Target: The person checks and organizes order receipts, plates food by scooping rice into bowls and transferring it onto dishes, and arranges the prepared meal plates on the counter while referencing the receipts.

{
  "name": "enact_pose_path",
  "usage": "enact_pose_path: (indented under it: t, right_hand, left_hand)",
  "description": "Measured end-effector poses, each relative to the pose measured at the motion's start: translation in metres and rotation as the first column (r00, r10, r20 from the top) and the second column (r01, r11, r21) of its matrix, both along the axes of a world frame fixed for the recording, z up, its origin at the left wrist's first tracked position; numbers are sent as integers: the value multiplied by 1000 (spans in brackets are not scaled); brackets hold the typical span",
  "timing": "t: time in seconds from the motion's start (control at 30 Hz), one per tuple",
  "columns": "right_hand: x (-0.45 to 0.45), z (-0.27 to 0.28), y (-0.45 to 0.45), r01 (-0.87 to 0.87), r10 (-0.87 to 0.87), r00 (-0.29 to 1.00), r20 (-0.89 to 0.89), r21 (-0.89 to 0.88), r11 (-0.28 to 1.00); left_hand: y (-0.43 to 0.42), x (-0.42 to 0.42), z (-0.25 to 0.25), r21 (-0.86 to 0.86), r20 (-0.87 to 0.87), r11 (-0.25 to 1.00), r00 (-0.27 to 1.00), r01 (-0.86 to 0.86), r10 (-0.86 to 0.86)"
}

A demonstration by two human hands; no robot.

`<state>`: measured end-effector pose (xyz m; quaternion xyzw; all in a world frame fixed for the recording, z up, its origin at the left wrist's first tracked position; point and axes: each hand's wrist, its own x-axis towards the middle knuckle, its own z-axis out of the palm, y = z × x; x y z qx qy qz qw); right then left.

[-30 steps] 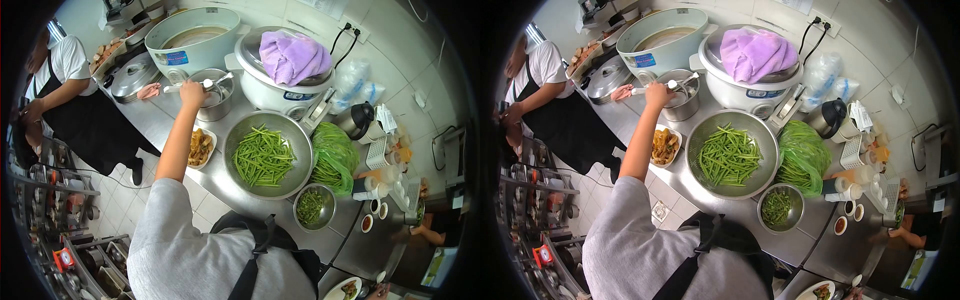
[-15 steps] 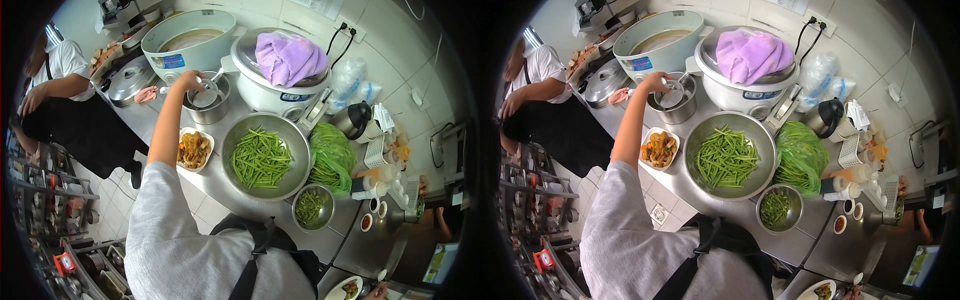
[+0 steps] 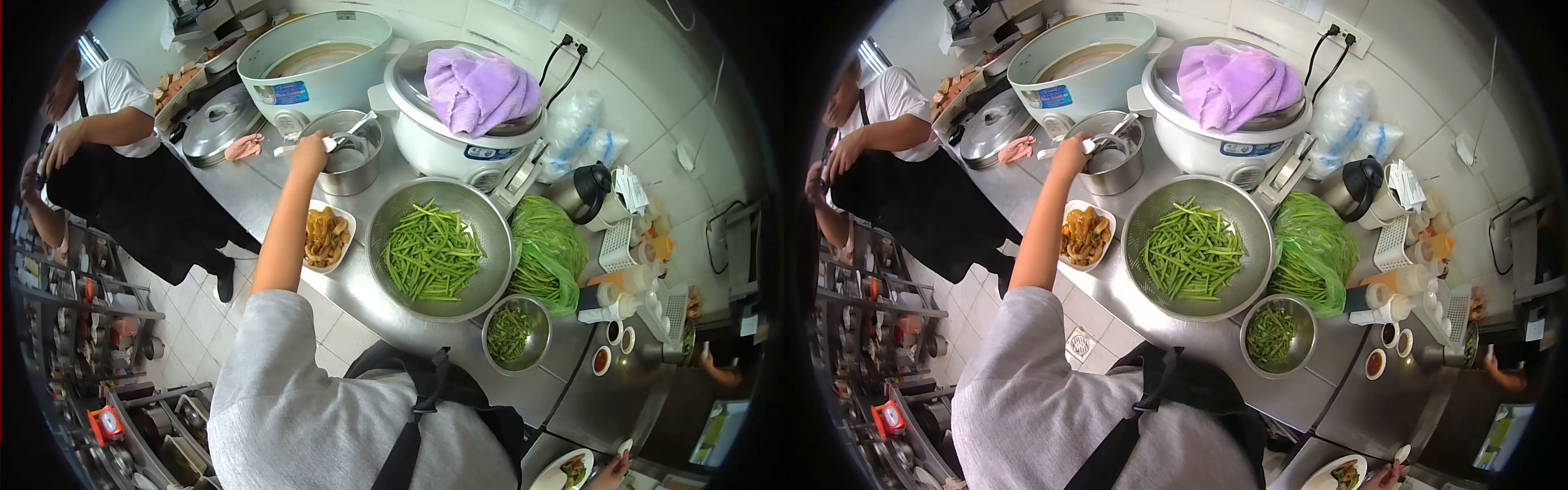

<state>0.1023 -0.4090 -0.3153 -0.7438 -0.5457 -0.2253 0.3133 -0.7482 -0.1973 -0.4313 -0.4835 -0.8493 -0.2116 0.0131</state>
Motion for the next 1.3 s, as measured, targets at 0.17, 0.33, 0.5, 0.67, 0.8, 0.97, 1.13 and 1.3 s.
enact_pose_path:
  t: [0.17,0.33,0.5,0.67,0.8,0.97,1.13,1.3]
  right_hand:
    - [20,-12,-4,14,-17,997,-78,-47,999]
    - [50,-35,-2,0,-15,990,-138,-109,994]
    - [75,-58,0,-12,-23,978,-210,-164,986]
    - [97,-78,2,-24,-34,964,-264,-213,977]
    - [92,-93,8,-89,-16,926,-377,-261,961]
    - [79,-97,7,-116,-2,908,-419,-256,960]
    - [72,-99,3,-110,-32,910,-414,-314,943]
    - [49,-96,9,-182,21,882,-471,-299,937]
  left_hand:
    - [1,-7,8,95,-27,995,999,-23,26]
    - [1,-20,51,17,144,991,981,-136,132]
    - [-1,-18,97,78,167,994,984,-75,61]
    - [12,-8,97,130,495,984,868,-125,45]
    - [34,-12,51,150,405,971,907,-188,113]
    - [34,-3,26,251,474,890,850,-381,230]
    - [21,14,32,200,679,921,725,-333,114]
    - [21,9,0,179,41,961,978,-210,206]
